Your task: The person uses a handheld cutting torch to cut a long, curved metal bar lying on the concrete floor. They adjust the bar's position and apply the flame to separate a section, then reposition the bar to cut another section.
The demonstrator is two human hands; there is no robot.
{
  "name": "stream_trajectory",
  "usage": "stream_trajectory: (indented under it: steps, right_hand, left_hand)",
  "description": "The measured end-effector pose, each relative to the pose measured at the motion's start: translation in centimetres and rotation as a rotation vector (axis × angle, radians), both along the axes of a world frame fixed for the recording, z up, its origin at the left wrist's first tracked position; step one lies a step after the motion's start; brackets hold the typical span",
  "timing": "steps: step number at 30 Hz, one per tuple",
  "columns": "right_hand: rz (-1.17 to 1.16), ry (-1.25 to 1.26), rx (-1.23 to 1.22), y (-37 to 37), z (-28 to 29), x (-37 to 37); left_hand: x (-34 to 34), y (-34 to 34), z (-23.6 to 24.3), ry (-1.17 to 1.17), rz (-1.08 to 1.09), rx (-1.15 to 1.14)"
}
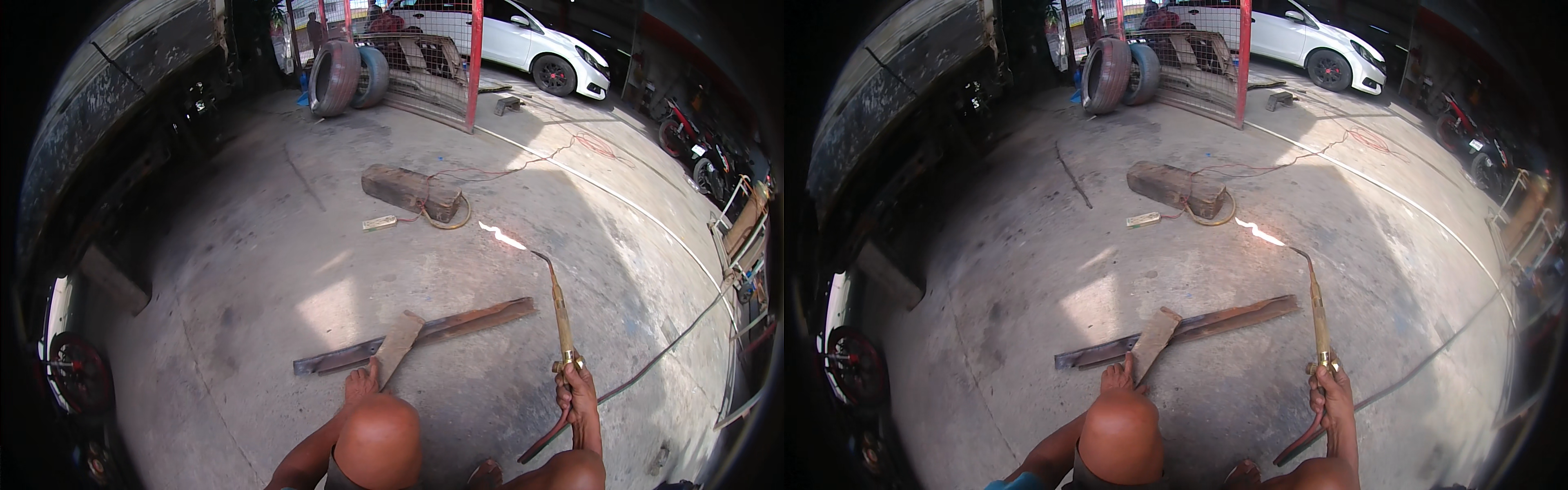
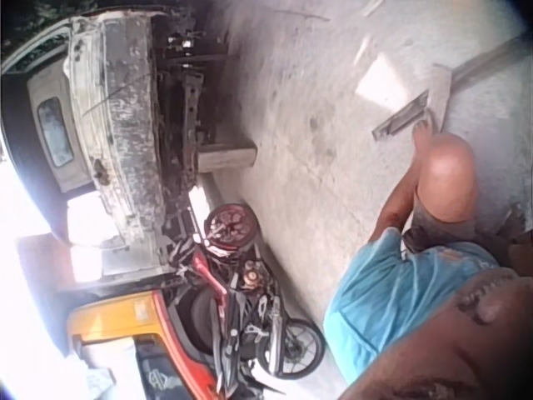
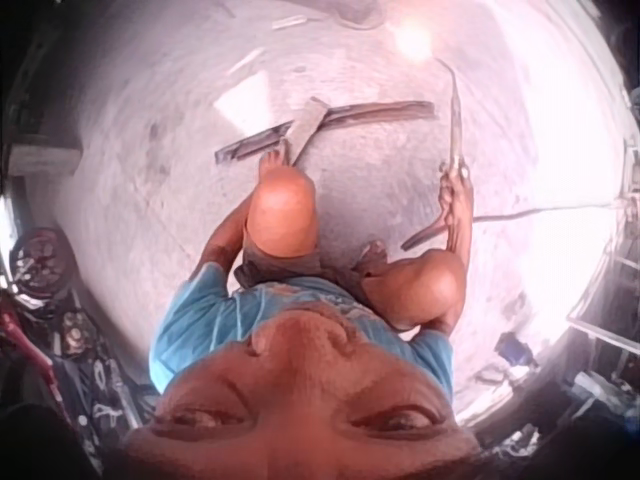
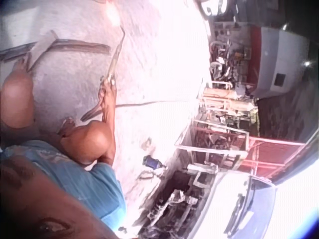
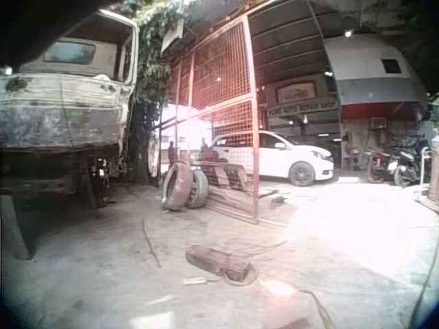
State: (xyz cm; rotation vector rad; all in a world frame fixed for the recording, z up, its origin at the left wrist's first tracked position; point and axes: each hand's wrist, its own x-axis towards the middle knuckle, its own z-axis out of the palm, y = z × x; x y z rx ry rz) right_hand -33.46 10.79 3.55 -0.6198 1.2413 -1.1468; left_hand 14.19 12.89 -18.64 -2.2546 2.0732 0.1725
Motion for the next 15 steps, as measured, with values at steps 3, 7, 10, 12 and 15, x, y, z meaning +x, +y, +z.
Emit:
stream_trajectory:
  steps: [3,7,10,12,15]
  right_hand:
    - [-0.002,-0.017,0.001,0.1,0.1,0.1]
    - [0.003,-0.032,0.006,-0.2,-0.2,0.2]
    - [0.006,-0.017,0.002,-0.2,-0.5,0.2]
    - [0.002,-0.027,0.001,-0.3,-0.5,0.2]
    - [-0.001,-0.039,-0.005,-0.3,-0.3,0.3]
  left_hand:
    - [-0.8,-0.5,1.4,-0.061,0.009,0.070]
    - [0.3,0.1,0.7,-0.007,-0.060,-0.020]
    - [0.3,0.5,1.0,0.057,-0.096,-0.040]
    - [-0.3,0.7,1.5,0.074,-0.073,0.048]
    - [-0.8,1.9,1.9,0.050,-0.080,0.067]
